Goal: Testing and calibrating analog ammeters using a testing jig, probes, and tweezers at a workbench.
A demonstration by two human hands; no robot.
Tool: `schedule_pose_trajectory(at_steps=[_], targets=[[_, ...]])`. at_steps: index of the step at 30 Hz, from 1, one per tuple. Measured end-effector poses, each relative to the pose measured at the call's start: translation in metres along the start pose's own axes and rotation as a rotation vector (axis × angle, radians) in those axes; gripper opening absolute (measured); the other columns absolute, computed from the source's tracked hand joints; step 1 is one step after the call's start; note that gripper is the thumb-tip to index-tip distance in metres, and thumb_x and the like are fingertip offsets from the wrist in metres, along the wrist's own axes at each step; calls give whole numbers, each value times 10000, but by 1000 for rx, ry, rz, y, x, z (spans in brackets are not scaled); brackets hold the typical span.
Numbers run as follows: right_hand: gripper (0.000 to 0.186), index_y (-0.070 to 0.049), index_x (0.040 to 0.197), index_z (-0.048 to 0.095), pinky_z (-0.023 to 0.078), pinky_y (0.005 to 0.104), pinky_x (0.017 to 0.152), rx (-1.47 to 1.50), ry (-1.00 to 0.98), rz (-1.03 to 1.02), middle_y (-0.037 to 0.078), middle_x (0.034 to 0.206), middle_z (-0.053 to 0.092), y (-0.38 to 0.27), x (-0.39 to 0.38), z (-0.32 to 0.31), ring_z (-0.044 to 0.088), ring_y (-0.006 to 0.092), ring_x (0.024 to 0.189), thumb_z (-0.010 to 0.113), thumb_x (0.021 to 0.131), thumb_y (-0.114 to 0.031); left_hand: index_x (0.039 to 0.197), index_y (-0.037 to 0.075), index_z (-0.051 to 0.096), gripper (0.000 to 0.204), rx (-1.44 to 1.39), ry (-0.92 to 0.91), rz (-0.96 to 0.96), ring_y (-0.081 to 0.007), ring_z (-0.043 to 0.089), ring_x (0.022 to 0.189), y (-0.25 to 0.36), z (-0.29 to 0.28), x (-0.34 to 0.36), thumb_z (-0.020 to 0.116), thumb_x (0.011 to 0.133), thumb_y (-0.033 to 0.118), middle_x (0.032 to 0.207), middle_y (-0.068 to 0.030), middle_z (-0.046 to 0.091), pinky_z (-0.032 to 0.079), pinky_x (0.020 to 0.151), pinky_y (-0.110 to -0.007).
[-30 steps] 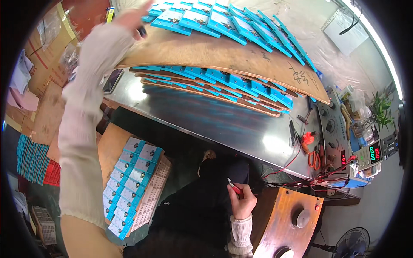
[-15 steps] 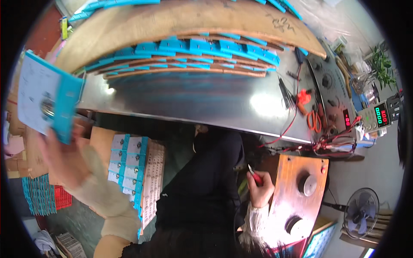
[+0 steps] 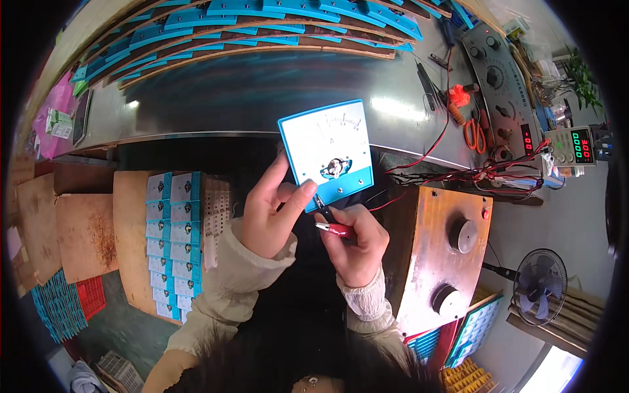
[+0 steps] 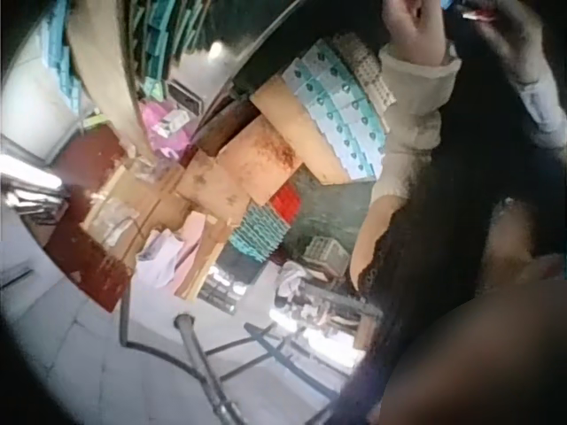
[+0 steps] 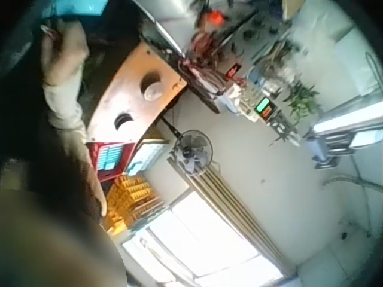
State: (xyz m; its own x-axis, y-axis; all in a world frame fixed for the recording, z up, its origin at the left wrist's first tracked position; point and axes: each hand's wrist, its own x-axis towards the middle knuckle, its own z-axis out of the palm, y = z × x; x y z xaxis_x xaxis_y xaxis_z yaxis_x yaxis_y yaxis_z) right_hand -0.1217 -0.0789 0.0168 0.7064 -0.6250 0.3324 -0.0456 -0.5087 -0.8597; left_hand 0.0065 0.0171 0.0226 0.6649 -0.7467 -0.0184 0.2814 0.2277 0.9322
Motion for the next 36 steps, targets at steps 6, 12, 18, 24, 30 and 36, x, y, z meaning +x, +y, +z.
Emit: schedule_pose_trajectory(at_steps=[6,12,18,24,30,36], targets=[[248,2,946,603,512,249,707,402,136,318,62,919,620,0,-21,-6,629,120,831,788,796,70,1507,-60,321,603,-33,-39,-126,-111,639,1034,-9,-14,2,605,1001,105,1293,-110,611,511,896,-265],[222,4,923,628,485,255,693,303,127,207,76,905,633,19,-19,-25,602,125,776,795,793,72,1506,-42,345,594,-8,24,-122,-109,642,1004,-12,-9,4,610,997,110,1266,-98,624,521,847,-264],[220,10,829,636,488,271,589,-73,91,92,68,740,634,19,-8,-26,602,141,643,843,755,21,1506,-27,345,590,16,-36,-126,-142,646,999,-15,-4,3,596,1000,141,1266,-106,635,527,790,-290],[249,6,866,637,506,273,587,-46,178,131,71,757,637,18,-10,-19,622,161,633,854,743,10,1506,-34,336,583,-26,-48,-147,-126,642,987,-17,3,1,589,998,97,1246,-102,640,524,795,-281],[920,32,1342,462,527,382,869,-183,247,86,233,1355,478,8,-6,-28,519,355,1210,960,594,-169,1499,-68,333,588,-41,-41,-165,-119,626,1077,-20,17,4,597,984,35,1294,-106,616,496,947,-279],[1216,123,1501,214,422,462,1052,-215,326,207,326,1408,424,32,-33,-41,476,464,1266,926,605,-289,1519,-53,315,595,204,-326,-123,-122,607,1045,-37,58,-17,565,983,17,1246,-115,615,479,909,-265]])
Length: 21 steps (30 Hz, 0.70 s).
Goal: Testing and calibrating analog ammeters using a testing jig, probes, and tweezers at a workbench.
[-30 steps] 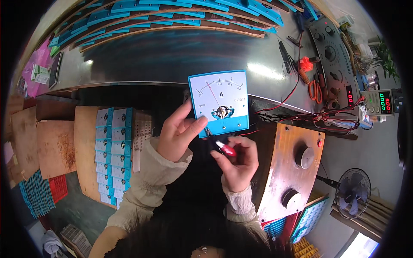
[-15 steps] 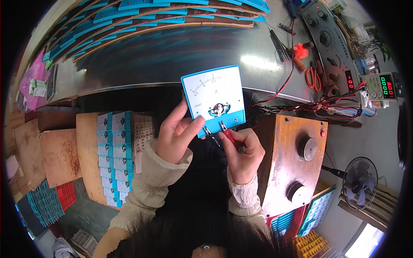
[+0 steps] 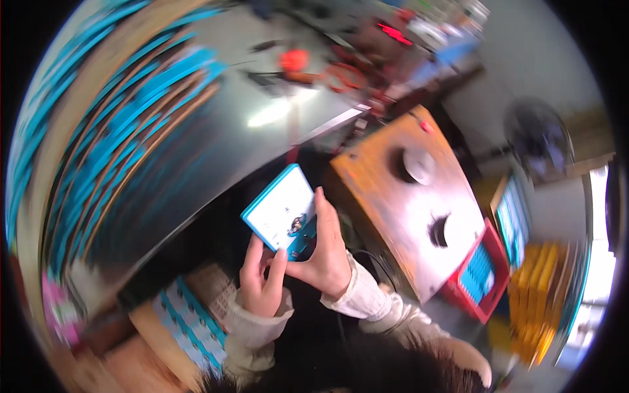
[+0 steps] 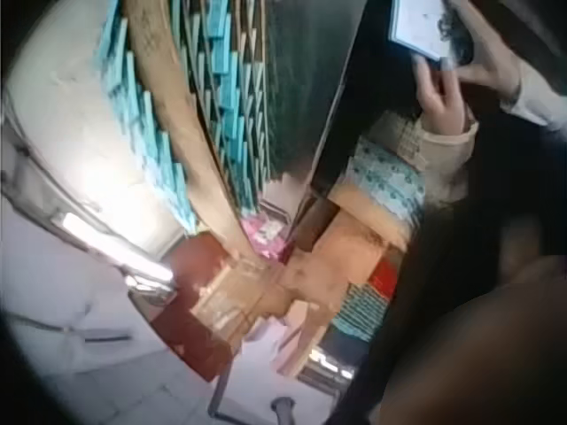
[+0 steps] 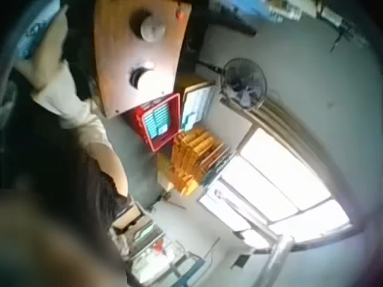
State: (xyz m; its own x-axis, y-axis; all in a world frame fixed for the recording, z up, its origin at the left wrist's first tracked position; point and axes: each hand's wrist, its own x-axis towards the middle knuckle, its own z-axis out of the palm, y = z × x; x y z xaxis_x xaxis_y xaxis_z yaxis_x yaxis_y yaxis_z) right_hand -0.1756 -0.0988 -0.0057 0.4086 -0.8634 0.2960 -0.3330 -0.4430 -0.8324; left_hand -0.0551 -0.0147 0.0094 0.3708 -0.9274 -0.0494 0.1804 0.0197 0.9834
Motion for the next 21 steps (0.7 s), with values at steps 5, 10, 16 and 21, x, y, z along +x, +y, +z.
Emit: schedule_pose_trajectory(at_steps=[5,10,16,21], targets=[[1105,130,1397,364,452,433,1016,-216,417,339,292,1281,530,93,-45,-104,551,413,1189,928,596,-380,1535,-9,328,647,280,-266,-126,-138,618,914,-19,-4,2,305,1048,416,1098,-119,691,460,921,-278],[1088,129,1406,368,439,456,1017,-867,848,710,286,1258,546,163,-96,-209,542,408,1175,902,650,-443,1449,-45,463,944,16,-171,-232,-203,632,1011,-33,-24,19,68,999,685,1069,-146,705,419,965,-317],[1119,125,1423,338,417,437,1041,-867,943,687,280,1283,515,197,-117,-217,521,395,1205,907,653,-456,1437,-77,451,771,30,-152,-151,-244,623,1063,-22,-5,31,129,1059,511,1113,-201,692,438,991,-358],[1116,135,1419,329,400,446,1071,-827,953,691,304,1327,492,194,-118,-216,491,415,1255,898,662,-454,1457,-70,421,649,108,-221,-214,-213,631,1014,-25,1,27,262,1073,428,1106,-173,688,451,968,-328]])
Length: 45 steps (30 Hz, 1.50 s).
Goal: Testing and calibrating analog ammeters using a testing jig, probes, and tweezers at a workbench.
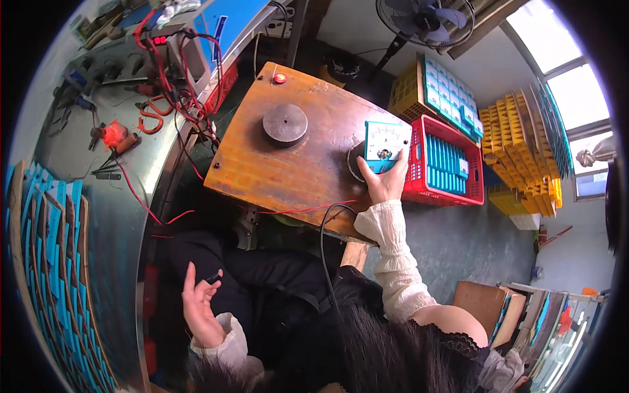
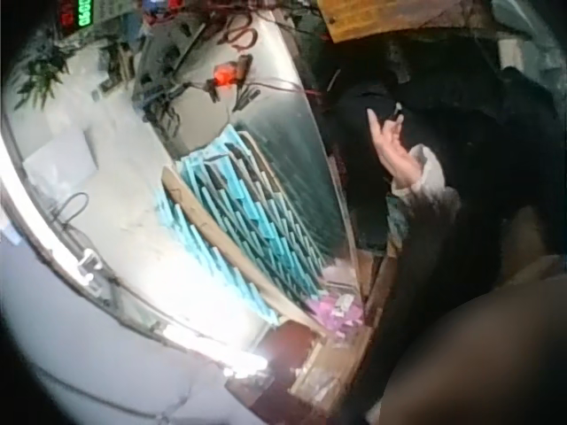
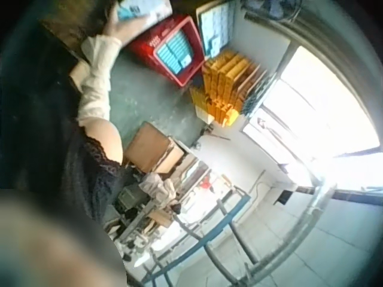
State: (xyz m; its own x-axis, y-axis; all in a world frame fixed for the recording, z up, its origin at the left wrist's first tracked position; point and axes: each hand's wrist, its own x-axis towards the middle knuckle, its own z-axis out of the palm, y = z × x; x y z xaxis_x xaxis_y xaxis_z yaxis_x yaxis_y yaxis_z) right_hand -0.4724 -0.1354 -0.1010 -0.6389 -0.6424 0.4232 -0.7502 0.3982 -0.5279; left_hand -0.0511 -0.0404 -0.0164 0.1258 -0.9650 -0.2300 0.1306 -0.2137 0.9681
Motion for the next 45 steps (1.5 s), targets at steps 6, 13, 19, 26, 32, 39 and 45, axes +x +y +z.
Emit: schedule_pose_trajectory(at_steps=[6,13,19,26,32,39,45], targets=[[1120,143,1394,361,393,465,1069,38,39,-17,313,1302,507,-6,-1,-1,485,441,1238,899,633,-479,1394,-46,519,388,258,-131,-58,-101,630,955,-20,0,-11,506,1035,102,1068,-53,656,489,906,-247],[1119,95,1456,287,416,439,1062,5,16,-27,302,1338,475,-6,-1,-2,492,416,1259,905,671,-409,1374,-26,550,383,348,-51,-1,-95,591,905,-12,1,-11,555,999,53,939,-32,605,487,883,-251],[1123,94,1457,288,412,440,1070,3,16,-7,304,1349,475,-9,-1,-3,489,415,1269,905,667,-412,1355,4,577,380,442,-55,-33,-113,610,891,-12,0,-10,587,981,69,956,-59,652,498,864,-271],[1106,93,1448,303,415,442,1065,7,-15,6,304,1343,482,-9,1,-5,492,416,1265,903,668,-411,1341,9,593,393,683,-161,62,-97,590,855,-22,-6,-12,632,954,68,935,-44,623,502,837,-256],[1094,94,1436,331,426,443,1033,-14,18,-38,295,1299,508,-6,0,-5,517,413,1217,908,663,-420,1304,13,611,399,748,-104,86,-229,689,861,-16,0,-12,666,914,77,984,-163,696,528,821,-336],[911,90,1348,474,411,441,1053,164,57,-301,250,1305,555,14,9,6,531,355,1225,934,667,-303,1254,32,631,363,864,6,264,-333,662,876,-8,4,-11,680,917,156,971,-180,683,512,801,-412],[832,104,1252,565,500,445,951,335,-193,-45,258,1163,658,0,18,-1,647,342,1063,941,655,-336,1184,36,662,337,969,245,479,-277,647,906,-2,-6,-20,716,859,103,963,-94,686,471,825,-400]])
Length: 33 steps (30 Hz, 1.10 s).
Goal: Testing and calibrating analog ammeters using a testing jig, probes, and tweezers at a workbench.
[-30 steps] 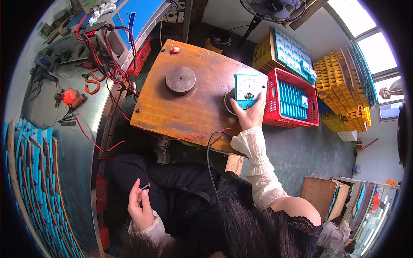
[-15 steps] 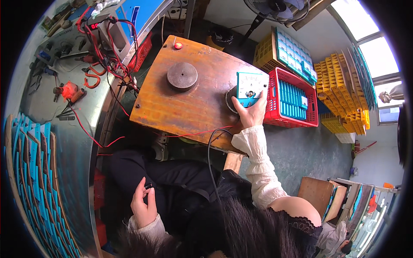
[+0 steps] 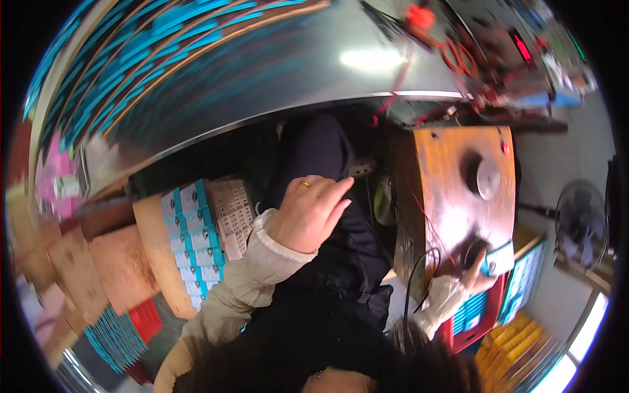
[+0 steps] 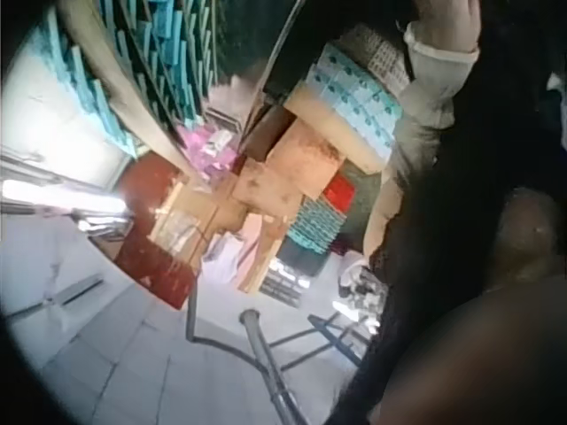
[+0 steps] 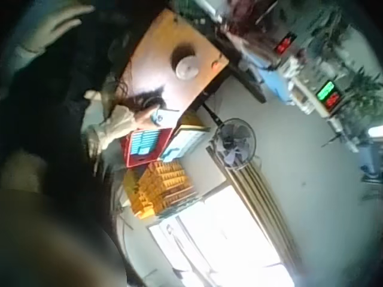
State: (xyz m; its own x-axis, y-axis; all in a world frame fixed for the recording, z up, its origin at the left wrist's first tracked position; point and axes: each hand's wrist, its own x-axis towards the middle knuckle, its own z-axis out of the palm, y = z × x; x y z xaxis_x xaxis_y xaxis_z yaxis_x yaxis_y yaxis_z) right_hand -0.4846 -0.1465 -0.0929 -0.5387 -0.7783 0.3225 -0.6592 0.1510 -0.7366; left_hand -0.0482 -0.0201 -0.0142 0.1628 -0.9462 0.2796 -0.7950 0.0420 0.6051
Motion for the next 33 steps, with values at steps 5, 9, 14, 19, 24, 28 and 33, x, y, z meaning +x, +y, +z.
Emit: schedule_pose_trajectory(at_steps=[5,9,14,19,24,28,33], targets=[[930,48,1388,420,549,448,857,-251,16,-586,219,1245,543,-94,-61,41,575,319,1098,934,643,-163,1145,33,686,317,-65,172,-28,-262,647,849,-3,-9,-4,733,837,94,920,-73,676,483,779,-372],[1152,57,1521,223,449,461,1024,579,-754,-400,244,1410,438,-201,-173,85,508,351,1232,939,661,-217,1200,1,644,373,-417,114,-176,-283,649,814,3,-19,-11,743,865,133,896,-117,678,513,727,-375],[1258,83,1520,187,406,500,1061,527,-1051,-785,319,1419,387,-297,-227,90,440,475,1289,962,581,-234,1341,-52,499,392,-890,471,-506,-158,634,1094,-12,-57,-37,588,961,-17,1184,-124,667,515,906,-299],[450,61,1254,532,573,299,862,706,-1665,146,120,1058,705,-302,-247,85,689,159,966,757,867,13,1530,-33,266,658,-1071,487,-555,-167,617,1118,-40,-85,-58,584,954,-43,1291,-137,600,546,847,-282],[201,29,1068,657,541,226,748,739,-1545,2,70,957,733,-286,-242,78,682,91,845,742,887,10,1540,-1,293,693,-1161,371,-677,-136,628,1002,-46,-89,-61,648,947,36,1263,-108,612,550,663,-241],[183,19,1031,675,521,218,706,620,-1432,-204,51,879,724,-289,-236,74,660,67,764,764,875,-16,1546,13,291,694,-1192,355,-685,-137,627,1001,-45,-88,-54,647,951,47,1272,-106,609,558,653,-245],[197,8,1025,677,518,226,677,578,-1368,-304,51,866,718,-291,-231,72,647,66,720,778,859,-26,1540,2,292,683,-1169,345,-681,-140,627,1005,-41,-85,-50,644,956,56,1274,-111,606,569,649,-250]])
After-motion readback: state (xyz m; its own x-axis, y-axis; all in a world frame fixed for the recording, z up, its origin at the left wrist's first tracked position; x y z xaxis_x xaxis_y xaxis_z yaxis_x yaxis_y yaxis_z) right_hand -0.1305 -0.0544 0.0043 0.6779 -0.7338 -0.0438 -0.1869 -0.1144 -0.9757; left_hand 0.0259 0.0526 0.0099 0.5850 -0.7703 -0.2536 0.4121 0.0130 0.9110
